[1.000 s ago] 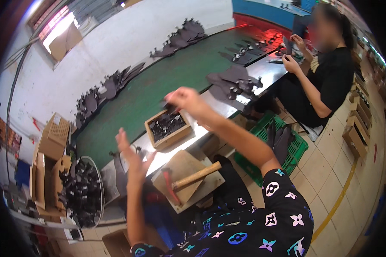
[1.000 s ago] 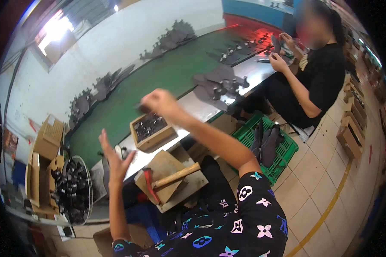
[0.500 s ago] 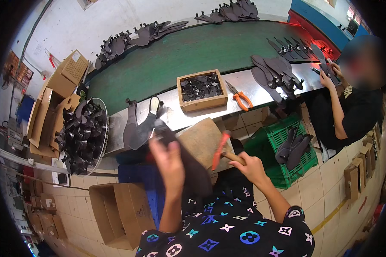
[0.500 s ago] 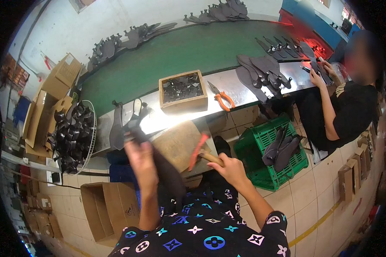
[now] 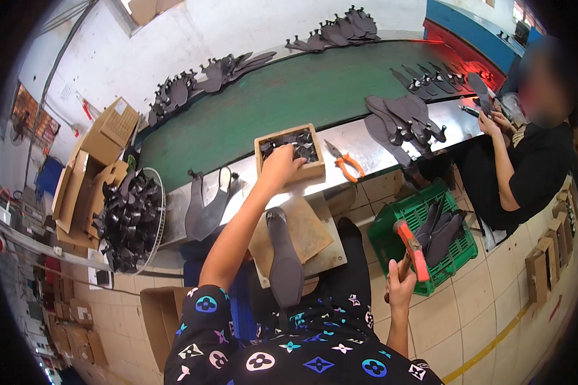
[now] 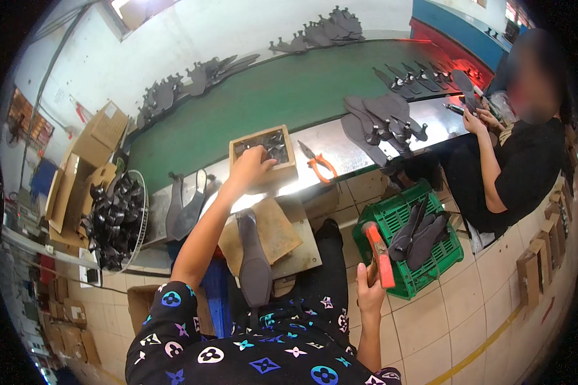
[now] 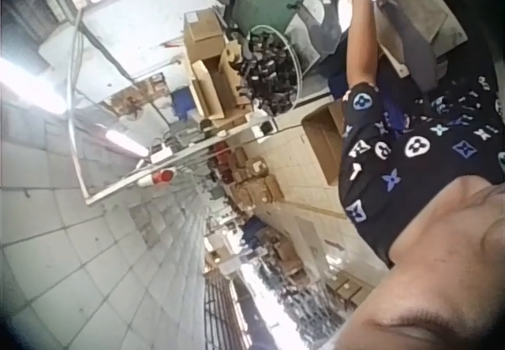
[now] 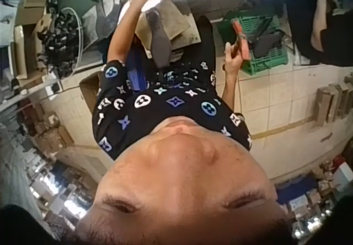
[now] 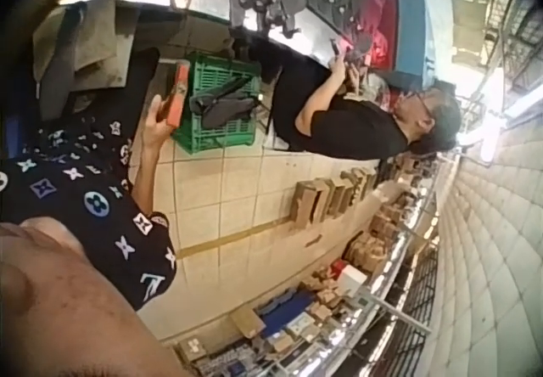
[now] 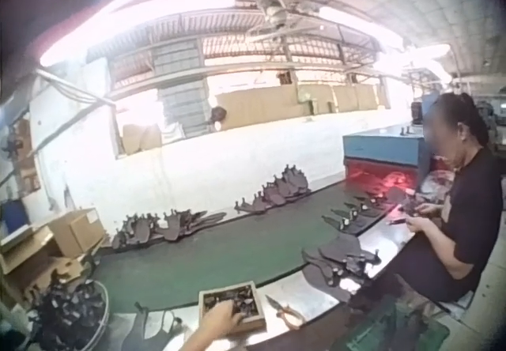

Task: Hammering heels and attaching components to shoe soles at a manufacturing workbench.

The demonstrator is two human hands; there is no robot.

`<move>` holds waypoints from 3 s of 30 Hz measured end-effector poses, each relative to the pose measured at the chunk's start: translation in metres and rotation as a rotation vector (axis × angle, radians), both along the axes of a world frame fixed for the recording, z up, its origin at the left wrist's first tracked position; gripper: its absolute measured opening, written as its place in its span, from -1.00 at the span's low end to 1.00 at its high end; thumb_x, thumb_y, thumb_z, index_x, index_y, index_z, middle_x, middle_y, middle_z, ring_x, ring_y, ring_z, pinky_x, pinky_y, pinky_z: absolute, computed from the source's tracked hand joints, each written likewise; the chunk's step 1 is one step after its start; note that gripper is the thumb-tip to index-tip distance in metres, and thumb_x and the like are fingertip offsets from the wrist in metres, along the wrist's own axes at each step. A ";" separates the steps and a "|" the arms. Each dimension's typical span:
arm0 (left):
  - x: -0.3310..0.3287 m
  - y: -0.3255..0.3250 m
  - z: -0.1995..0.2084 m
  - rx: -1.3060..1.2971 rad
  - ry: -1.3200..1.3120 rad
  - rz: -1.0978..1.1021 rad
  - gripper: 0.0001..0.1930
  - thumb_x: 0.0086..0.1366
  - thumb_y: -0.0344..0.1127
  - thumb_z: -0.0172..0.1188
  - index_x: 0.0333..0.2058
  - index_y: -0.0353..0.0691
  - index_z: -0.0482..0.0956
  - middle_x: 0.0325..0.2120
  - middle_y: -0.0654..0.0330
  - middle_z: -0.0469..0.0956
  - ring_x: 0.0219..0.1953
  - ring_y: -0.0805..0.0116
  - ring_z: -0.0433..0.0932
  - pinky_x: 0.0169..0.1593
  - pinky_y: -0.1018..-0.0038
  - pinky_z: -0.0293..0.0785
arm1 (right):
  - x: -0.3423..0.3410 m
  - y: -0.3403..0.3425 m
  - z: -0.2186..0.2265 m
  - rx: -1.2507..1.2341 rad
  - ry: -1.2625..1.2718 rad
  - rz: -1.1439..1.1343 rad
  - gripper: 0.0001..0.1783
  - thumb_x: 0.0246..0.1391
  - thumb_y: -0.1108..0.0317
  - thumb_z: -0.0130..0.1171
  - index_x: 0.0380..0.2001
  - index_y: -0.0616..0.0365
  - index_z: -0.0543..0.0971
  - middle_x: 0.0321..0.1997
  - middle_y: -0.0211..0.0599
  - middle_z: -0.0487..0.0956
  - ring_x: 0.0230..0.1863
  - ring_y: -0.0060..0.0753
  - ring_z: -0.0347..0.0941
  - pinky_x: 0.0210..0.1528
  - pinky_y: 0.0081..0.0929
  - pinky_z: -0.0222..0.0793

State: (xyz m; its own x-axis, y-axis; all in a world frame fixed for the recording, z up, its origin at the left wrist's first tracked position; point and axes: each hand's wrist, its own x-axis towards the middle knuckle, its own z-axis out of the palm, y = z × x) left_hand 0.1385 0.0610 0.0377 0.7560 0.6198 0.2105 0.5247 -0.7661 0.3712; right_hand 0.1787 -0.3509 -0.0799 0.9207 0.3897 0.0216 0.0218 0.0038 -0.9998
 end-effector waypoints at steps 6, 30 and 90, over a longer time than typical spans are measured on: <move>0.026 0.011 0.004 -0.160 0.024 -0.111 -0.80 0.05 -0.31 0.43 -0.49 -0.36 0.69 -0.52 -0.17 0.62 -0.43 -0.06 0.64 -0.27 0.22 0.55 | 0.021 0.033 0.005 0.024 -0.058 0.007 -0.63 0.27 0.23 0.20 -0.57 0.02 0.32 -0.73 -0.63 0.26 -0.81 -0.79 0.10 -0.76 -0.67 -0.06; -0.140 -0.154 0.064 0.211 -0.862 -0.388 -0.66 0.03 -0.54 0.40 -0.17 -0.34 0.59 -0.13 0.03 0.63 -0.14 0.13 0.64 -0.12 0.39 0.56 | -0.048 0.146 0.190 0.333 0.073 0.676 -0.79 0.15 0.48 0.30 -0.16 0.35 0.60 -0.46 -0.30 0.58 -0.67 -0.73 0.33 -0.69 -0.73 0.19; -0.159 -0.086 -0.050 -1.005 -0.777 -0.004 -0.74 0.19 -0.48 0.32 -0.12 -0.33 0.70 -0.23 0.17 0.71 -0.25 0.54 0.63 -0.17 0.58 0.57 | -0.051 0.156 0.163 -0.097 -0.369 0.735 -0.66 0.33 0.38 0.06 0.11 0.27 0.44 -0.45 -0.54 0.47 -0.55 -0.82 0.24 -0.53 -0.76 0.14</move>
State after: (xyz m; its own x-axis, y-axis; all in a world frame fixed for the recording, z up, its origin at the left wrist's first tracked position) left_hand -0.0209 -0.0252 -0.0123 0.6468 0.7617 0.0379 -0.0930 0.0295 0.9952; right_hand 0.1273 -0.1947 0.0829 0.3706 0.9053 0.2074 0.3739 0.0589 -0.9256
